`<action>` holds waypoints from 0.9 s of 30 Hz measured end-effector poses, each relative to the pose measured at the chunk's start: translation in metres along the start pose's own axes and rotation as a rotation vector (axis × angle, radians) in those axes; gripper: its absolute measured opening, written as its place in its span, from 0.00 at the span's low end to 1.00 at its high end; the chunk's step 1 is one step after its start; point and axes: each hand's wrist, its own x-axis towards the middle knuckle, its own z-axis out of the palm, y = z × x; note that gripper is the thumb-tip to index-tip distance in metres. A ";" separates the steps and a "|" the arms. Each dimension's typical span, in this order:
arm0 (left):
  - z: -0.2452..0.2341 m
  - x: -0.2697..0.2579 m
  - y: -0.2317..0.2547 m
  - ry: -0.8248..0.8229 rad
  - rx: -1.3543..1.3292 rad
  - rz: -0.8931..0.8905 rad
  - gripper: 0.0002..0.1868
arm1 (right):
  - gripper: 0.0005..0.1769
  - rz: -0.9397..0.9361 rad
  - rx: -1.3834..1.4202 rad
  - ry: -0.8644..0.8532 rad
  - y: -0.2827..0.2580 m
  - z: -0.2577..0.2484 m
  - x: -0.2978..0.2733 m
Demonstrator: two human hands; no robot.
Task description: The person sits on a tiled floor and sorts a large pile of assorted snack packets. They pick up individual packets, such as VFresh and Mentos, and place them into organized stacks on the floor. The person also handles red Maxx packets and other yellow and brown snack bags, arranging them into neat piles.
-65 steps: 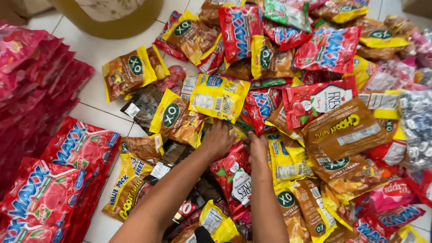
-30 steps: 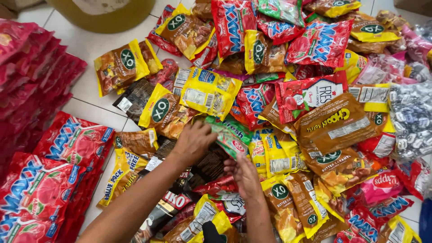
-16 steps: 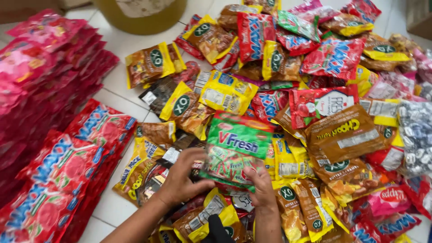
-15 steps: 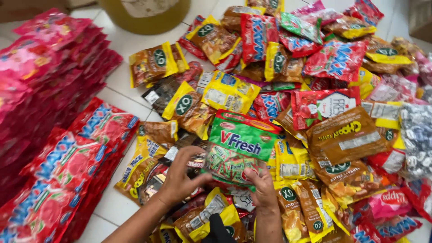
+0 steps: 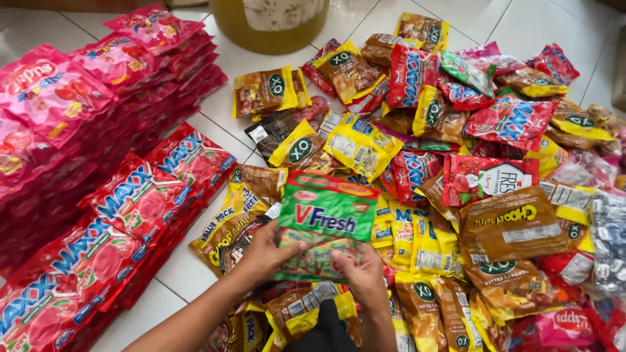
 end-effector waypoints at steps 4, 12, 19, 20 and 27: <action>-0.020 -0.022 0.012 0.139 0.146 -0.024 0.26 | 0.24 0.035 -0.106 -0.116 -0.011 0.031 -0.007; -0.066 -0.075 0.071 0.049 0.186 0.008 0.34 | 0.34 0.228 0.209 -0.488 -0.030 0.077 0.006; -0.096 -0.123 0.108 -0.105 0.084 0.116 0.42 | 0.25 0.414 0.260 -0.622 -0.058 0.126 0.011; -0.100 -0.129 0.115 -0.093 0.078 0.131 0.42 | 0.25 0.417 0.246 -0.636 -0.057 0.132 0.014; -0.140 -0.161 0.126 -0.109 0.095 0.185 0.39 | 0.20 0.393 0.180 -0.603 -0.055 0.167 0.037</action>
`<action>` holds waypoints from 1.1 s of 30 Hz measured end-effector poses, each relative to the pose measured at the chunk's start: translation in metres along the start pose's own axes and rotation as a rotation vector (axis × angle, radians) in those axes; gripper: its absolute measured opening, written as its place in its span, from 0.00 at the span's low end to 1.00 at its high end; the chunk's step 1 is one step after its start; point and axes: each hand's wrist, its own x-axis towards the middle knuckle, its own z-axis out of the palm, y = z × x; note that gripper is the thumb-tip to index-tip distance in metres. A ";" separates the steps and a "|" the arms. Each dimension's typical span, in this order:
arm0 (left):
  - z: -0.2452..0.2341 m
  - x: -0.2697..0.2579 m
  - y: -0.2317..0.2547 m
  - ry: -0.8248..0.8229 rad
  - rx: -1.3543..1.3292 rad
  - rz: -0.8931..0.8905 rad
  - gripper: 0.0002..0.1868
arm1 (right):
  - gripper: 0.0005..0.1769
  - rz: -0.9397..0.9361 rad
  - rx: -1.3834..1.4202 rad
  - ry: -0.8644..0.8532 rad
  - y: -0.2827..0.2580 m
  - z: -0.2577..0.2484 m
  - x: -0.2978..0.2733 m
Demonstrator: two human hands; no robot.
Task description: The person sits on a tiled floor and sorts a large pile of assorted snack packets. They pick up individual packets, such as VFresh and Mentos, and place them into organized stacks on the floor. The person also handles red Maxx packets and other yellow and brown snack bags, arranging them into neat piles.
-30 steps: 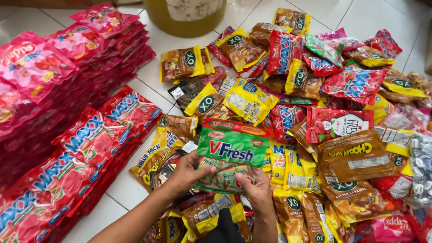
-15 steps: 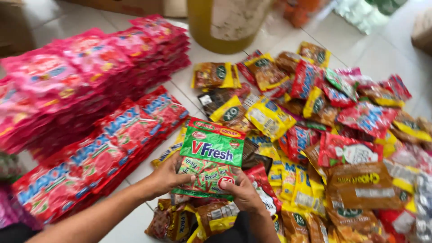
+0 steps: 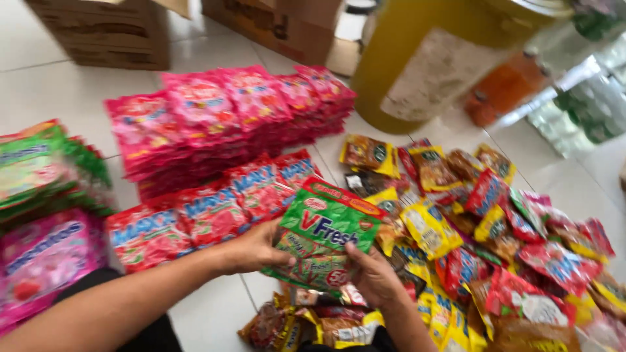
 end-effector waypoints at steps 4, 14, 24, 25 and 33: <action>-0.017 -0.005 0.004 0.122 -0.019 0.059 0.32 | 0.24 -0.002 -0.005 -0.041 -0.024 0.050 0.020; -0.076 -0.052 0.070 0.367 -0.070 0.299 0.26 | 0.28 0.091 -0.133 -0.199 -0.037 0.161 0.068; -0.186 -0.197 0.083 0.637 0.331 0.317 0.26 | 0.33 0.390 -0.497 -0.310 0.033 0.273 0.146; -0.198 -0.213 0.069 0.704 0.351 0.271 0.27 | 0.36 0.422 -0.586 -0.240 0.046 0.296 0.152; -0.259 -0.340 -0.032 1.094 -0.011 0.273 0.28 | 0.35 0.445 -0.792 -0.282 0.171 0.414 0.215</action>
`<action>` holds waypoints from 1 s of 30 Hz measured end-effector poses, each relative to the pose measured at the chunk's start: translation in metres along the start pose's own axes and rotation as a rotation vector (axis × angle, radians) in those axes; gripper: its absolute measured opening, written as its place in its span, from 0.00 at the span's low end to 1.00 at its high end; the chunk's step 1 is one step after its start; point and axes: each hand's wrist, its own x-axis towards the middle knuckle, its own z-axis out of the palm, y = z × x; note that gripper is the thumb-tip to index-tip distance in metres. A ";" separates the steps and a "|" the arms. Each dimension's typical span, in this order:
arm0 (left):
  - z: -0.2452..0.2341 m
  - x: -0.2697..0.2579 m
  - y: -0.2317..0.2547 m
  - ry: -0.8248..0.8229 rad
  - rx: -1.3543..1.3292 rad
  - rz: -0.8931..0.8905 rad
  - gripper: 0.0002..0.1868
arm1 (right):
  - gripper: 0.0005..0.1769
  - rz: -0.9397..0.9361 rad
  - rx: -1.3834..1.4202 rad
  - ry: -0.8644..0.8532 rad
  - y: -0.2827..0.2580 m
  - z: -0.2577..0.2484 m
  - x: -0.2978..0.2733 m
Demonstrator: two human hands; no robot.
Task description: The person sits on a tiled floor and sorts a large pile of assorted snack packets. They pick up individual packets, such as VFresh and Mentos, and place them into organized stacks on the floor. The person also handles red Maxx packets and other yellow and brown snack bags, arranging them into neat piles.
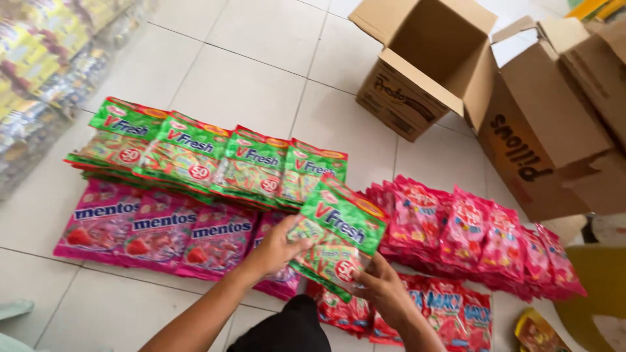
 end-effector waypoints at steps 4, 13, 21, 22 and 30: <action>-0.062 -0.010 -0.001 0.213 0.040 0.094 0.27 | 0.37 -0.031 -0.107 -0.080 -0.015 0.062 0.047; -0.150 0.002 0.022 0.567 0.426 0.041 0.33 | 0.38 -0.194 -0.291 -0.152 -0.017 0.134 0.151; -0.177 0.030 0.010 0.665 0.555 0.187 0.36 | 0.39 -0.283 -0.619 -0.032 -0.041 0.161 0.195; -0.177 0.032 0.015 0.676 0.607 0.191 0.35 | 0.39 -0.260 -0.672 -0.005 -0.044 0.163 0.198; -0.187 0.050 0.012 0.689 0.913 0.170 0.36 | 0.40 -0.278 -0.771 0.062 -0.039 0.161 0.227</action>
